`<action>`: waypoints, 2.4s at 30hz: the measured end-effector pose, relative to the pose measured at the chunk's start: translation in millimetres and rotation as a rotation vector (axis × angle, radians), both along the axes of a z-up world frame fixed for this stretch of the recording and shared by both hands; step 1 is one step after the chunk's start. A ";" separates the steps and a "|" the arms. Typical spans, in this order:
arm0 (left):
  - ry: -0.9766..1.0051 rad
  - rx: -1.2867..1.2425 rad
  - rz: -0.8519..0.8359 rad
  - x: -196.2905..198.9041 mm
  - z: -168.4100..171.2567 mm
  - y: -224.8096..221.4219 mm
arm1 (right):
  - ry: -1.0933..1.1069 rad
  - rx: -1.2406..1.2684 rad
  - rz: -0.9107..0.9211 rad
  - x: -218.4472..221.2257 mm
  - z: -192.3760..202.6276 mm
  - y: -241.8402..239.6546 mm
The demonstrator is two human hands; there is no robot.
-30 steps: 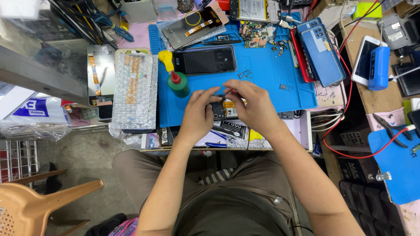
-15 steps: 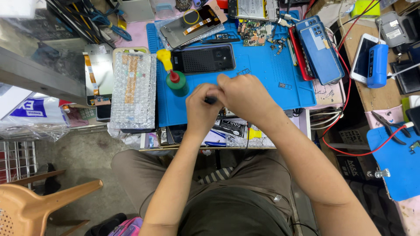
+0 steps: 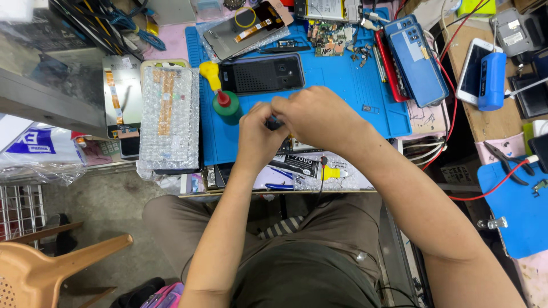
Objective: The person handles a mobile phone chassis and components, aligning an internal plate and using a small tool to press or connect internal parts.
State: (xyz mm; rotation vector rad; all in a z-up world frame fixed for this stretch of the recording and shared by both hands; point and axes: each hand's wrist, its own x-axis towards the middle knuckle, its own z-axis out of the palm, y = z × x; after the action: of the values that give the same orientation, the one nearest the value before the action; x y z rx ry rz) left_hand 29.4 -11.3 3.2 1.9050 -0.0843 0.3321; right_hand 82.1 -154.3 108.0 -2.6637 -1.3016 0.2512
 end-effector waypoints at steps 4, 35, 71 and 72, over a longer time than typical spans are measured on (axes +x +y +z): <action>-0.106 -0.013 -0.116 -4.0 1.1 8.6 | -0.044 0.301 0.089 -1.6 1.6 -3.2; -0.079 0.314 -0.190 -28.5 -4.4 20.4 | -0.061 -0.013 0.289 13.0 -6.2 5.0; -0.150 0.381 -0.187 -34.3 -8.8 22.4 | -0.044 0.507 -0.373 -6.7 -0.7 -82.2; -0.148 0.401 -0.180 -31.5 -7.2 21.6 | -0.090 0.576 -0.482 -10.4 -4.0 -102.6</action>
State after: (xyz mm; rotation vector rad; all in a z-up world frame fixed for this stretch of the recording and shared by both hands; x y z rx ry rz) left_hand -2.1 10.3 -4.0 2.2453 -0.4479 0.3522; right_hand 71.7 -257.0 104.0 -2.3871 -0.5828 -0.2693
